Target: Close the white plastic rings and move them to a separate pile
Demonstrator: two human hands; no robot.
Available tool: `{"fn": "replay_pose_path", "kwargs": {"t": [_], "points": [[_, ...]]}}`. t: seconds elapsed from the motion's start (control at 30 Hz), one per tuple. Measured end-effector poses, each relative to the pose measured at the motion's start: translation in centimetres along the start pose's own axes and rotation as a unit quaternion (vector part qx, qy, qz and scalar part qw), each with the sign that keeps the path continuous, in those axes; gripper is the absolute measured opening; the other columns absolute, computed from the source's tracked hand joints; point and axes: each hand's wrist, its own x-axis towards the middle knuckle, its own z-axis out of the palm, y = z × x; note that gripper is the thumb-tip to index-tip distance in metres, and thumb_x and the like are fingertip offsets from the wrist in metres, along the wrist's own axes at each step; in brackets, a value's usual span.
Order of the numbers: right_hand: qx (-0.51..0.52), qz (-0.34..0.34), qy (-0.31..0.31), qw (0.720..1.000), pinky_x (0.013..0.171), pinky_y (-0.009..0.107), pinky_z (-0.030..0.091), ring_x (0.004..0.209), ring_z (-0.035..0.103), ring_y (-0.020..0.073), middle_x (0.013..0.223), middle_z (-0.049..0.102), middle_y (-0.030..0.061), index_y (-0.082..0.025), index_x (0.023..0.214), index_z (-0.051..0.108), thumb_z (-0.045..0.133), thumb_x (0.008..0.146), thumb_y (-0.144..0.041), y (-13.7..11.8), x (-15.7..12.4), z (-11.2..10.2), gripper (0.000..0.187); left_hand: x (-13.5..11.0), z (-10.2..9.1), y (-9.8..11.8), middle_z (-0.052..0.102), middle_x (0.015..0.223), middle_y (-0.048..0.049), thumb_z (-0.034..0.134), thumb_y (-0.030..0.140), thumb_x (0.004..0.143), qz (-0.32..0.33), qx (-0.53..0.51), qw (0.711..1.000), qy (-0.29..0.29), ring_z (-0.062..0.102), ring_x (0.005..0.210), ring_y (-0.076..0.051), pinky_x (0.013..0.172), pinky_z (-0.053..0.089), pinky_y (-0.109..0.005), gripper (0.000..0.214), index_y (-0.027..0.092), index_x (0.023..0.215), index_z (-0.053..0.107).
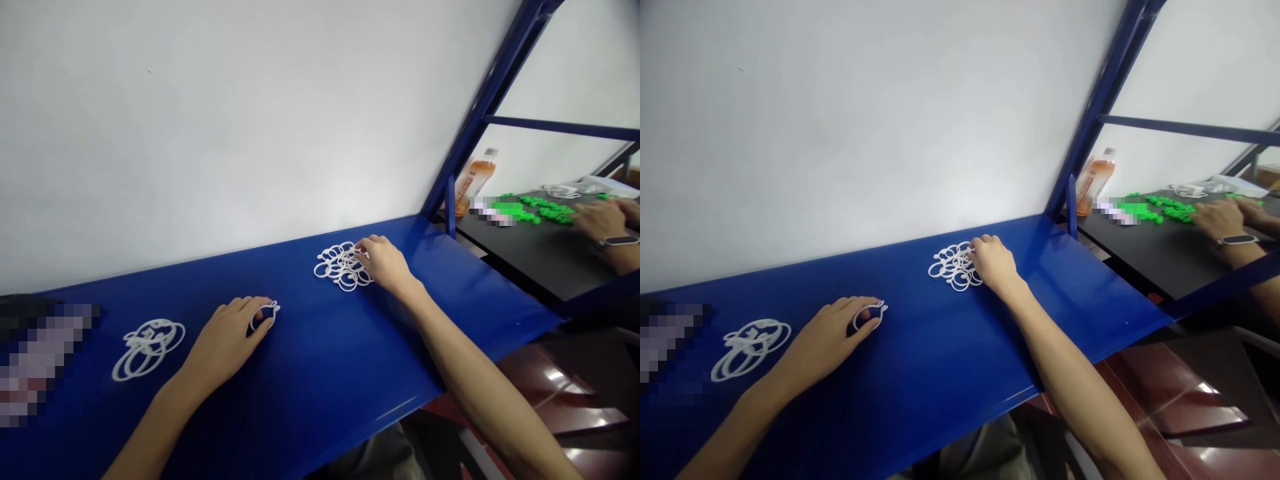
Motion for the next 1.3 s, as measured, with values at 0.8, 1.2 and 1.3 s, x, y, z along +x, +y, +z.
{"fn": "replay_pose_path", "kwargs": {"t": [0.8, 1.2, 1.3], "points": [[0.276, -0.313, -0.068, 0.906, 0.077, 0.027, 0.049, 0.087, 0.066, 0.0164, 0.097, 0.071, 0.0066, -0.016, 0.107, 0.067, 0.048, 0.104, -0.029, -7.0, -4.1, 2.5, 0.024, -0.3, 0.8, 4.3, 0.063, 0.074, 0.0034, 0.059, 0.035, 0.091, 0.039, -0.175, 0.980, 0.081, 0.060, 0.067, -0.014, 0.064, 0.049, -0.027, 0.015, 0.023, 0.082, 0.060], [0.292, -0.305, -0.074, 0.903, 0.087, 0.033, 0.053, 0.102, 0.065, 0.0193, 0.113, 0.067, 0.0096, -0.017, 0.120, 0.064, 0.053, 0.100, -0.044, -7.7, -4.6, 1.9, 0.035, 0.0, 0.5, 3.7, 0.066, 0.072, 0.0025, 0.060, 0.040, 0.091, -0.008, -0.176, 0.977, 0.122, 0.060, 0.063, -0.014, 0.062, 0.049, -0.026, 0.022, 0.024, 0.078, 0.065], [0.318, -0.320, -0.076, 0.889, 0.083, 0.033, 0.055, 0.096, 0.065, 0.0197, 0.106, 0.068, 0.0088, -0.017, 0.111, 0.064, 0.065, 0.092, -0.048, -7.9, -4.9, 1.7, 0.037, 0.1, 0.5, 3.7, 0.065, 0.067, 0.0038, 0.060, 0.043, 0.090, -0.040, -0.167, 0.977, 0.126, 0.058, 0.060, -0.013, 0.061, 0.048, -0.026, 0.024, 0.023, 0.077, 0.063]]}}
